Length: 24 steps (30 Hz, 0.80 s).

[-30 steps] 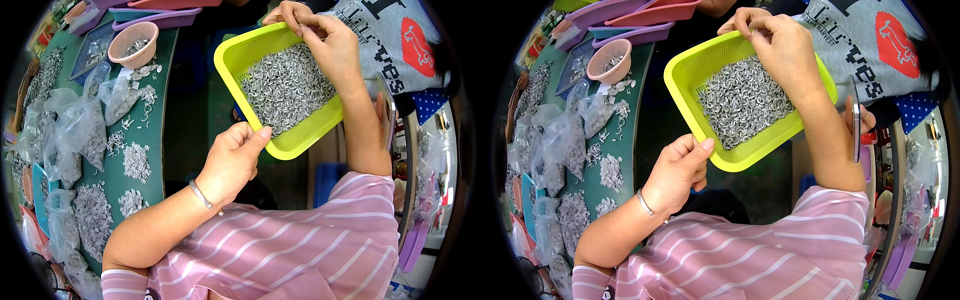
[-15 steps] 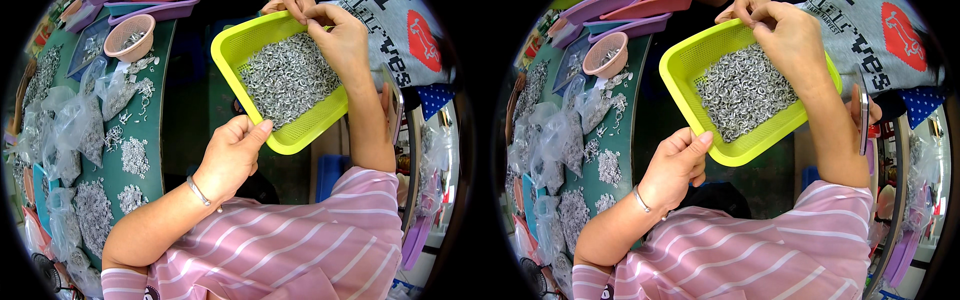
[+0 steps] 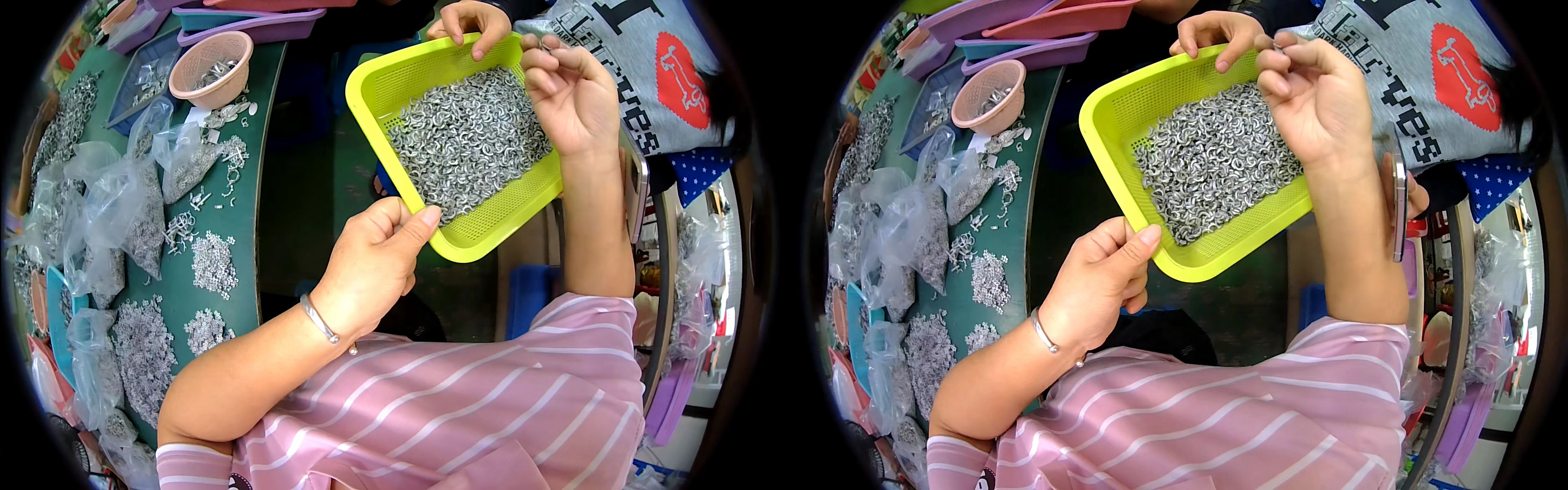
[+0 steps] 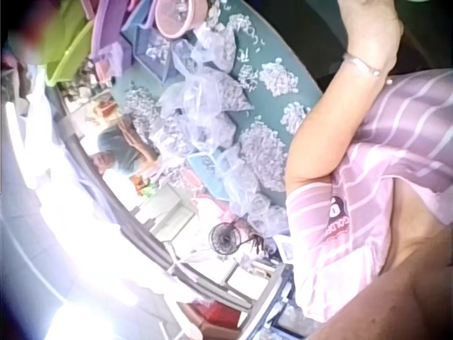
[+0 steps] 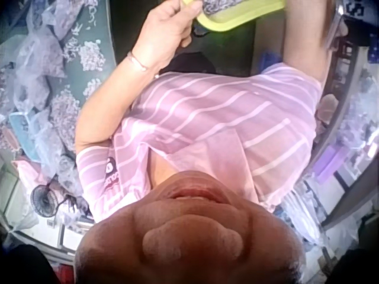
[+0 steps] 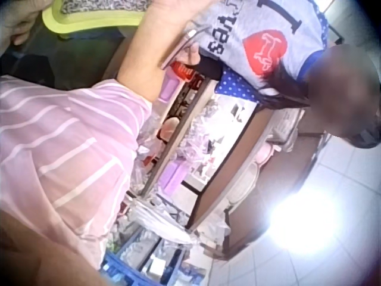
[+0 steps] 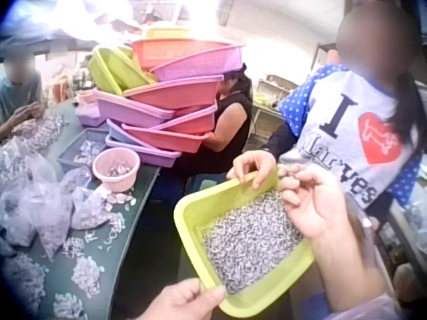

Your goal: The person sorts small star-shaped metal components by hand on a table, grouping them into piles. The person then reaches into a yellow basket held by another person and moves some components around before showing several star-shaped items in their open palm.

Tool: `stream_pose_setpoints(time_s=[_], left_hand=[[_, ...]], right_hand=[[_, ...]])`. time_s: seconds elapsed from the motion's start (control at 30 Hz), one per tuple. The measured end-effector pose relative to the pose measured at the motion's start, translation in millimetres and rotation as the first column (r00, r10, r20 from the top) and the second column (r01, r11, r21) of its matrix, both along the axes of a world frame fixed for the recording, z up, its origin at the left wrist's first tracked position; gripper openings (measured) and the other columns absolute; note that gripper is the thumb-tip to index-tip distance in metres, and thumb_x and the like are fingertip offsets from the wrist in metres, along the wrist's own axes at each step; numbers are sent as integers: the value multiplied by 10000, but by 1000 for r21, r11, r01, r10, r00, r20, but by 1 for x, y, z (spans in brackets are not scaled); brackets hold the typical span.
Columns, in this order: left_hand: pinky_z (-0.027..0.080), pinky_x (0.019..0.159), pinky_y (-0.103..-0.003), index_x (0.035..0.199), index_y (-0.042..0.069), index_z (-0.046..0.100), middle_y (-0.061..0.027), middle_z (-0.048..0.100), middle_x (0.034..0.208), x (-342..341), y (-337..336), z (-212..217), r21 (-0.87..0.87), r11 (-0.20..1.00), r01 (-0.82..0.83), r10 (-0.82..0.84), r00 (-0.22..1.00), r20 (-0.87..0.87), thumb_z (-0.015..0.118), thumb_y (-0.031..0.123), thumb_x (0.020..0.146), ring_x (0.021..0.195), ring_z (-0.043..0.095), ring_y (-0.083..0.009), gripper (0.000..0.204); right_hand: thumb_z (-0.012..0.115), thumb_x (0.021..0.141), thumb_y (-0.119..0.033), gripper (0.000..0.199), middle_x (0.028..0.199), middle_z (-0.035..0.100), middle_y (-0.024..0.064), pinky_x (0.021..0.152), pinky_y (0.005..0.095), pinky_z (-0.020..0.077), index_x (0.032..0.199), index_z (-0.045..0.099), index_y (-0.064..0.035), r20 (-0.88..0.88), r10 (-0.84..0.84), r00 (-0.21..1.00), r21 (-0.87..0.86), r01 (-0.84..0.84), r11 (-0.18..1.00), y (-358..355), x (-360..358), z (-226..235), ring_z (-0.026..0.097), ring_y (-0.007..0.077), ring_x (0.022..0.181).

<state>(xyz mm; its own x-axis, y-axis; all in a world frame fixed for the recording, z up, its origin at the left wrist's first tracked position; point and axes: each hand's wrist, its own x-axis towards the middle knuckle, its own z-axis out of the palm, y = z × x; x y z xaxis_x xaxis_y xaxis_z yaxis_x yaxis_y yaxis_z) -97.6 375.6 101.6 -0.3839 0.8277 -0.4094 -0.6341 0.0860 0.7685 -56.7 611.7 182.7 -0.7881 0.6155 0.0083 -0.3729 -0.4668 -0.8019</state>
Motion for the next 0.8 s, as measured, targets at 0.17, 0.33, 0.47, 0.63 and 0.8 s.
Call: stream_pose_setpoints(time_s=[0.17, 0.33, 0.47, 0.63, 0.8], left_hand=[[298, 442, -222, 845, 79, 519, 67, 359, 558, -2, 0, -5, 17, 1000, 11, -11, 1000, 12, 586, 257, 919, 460, 290, -45, 205], [294, 444, -223, 815, 90, 497, 65, 362, 564, -5, -2, -2, 7, 1000, 0, 0, 999, 46, 587, 255, 918, 465, 290, -45, 214], [295, 446, -225, 804, 95, 489, 64, 359, 566, -9, -4, -3, -23, 999, -26, 27, 998, 55, 588, 254, 917, 467, 289, -46, 219], [291, 443, -223, 808, 99, 493, 65, 357, 566, -14, -9, -1, -8, 998, -54, 55, 997, 59, 586, 249, 919, 462, 283, -46, 208], [285, 439, -224, 789, 106, 476, 66, 357, 562, -16, -15, 0, -3, 997, -83, 83, 993, 78, 587, 242, 919, 456, 278, -45, 218]], right_hand=[[523, 822, -57, 135, 645, 545, 29, 526, 261, 437, 908, 607, 5, 380, 429, 820, 424, -566, 707, -1, 1, -15, 522, 159, 564], [611, 780, -110, 149, 772, 663, 142, 656, 348, 505, 912, 674, -79, 654, -274, 705, 661, -709, -247, -53, -5, -42, 644, 287, 690], [624, 742, -102, 183, 756, 644, 160, 681, 428, 495, 916, 679, -102, 523, -451, 723, 633, -684, -361, -41, -3, -32, 628, 341, 730], [605, 745, -109, 153, 769, 651, 158, 688, 427, 503, 877, 683, -101, 542, -443, 714, 641, -692, -332, -47, -13, -23, 637, 333, 759], [648, 732, -124, 137, 746, 640, 156, 651, 410, 498, 856, 660, -67, 614, -299, 731, 644, -683, -346, -69, -18, -34, 627, 340, 712]])
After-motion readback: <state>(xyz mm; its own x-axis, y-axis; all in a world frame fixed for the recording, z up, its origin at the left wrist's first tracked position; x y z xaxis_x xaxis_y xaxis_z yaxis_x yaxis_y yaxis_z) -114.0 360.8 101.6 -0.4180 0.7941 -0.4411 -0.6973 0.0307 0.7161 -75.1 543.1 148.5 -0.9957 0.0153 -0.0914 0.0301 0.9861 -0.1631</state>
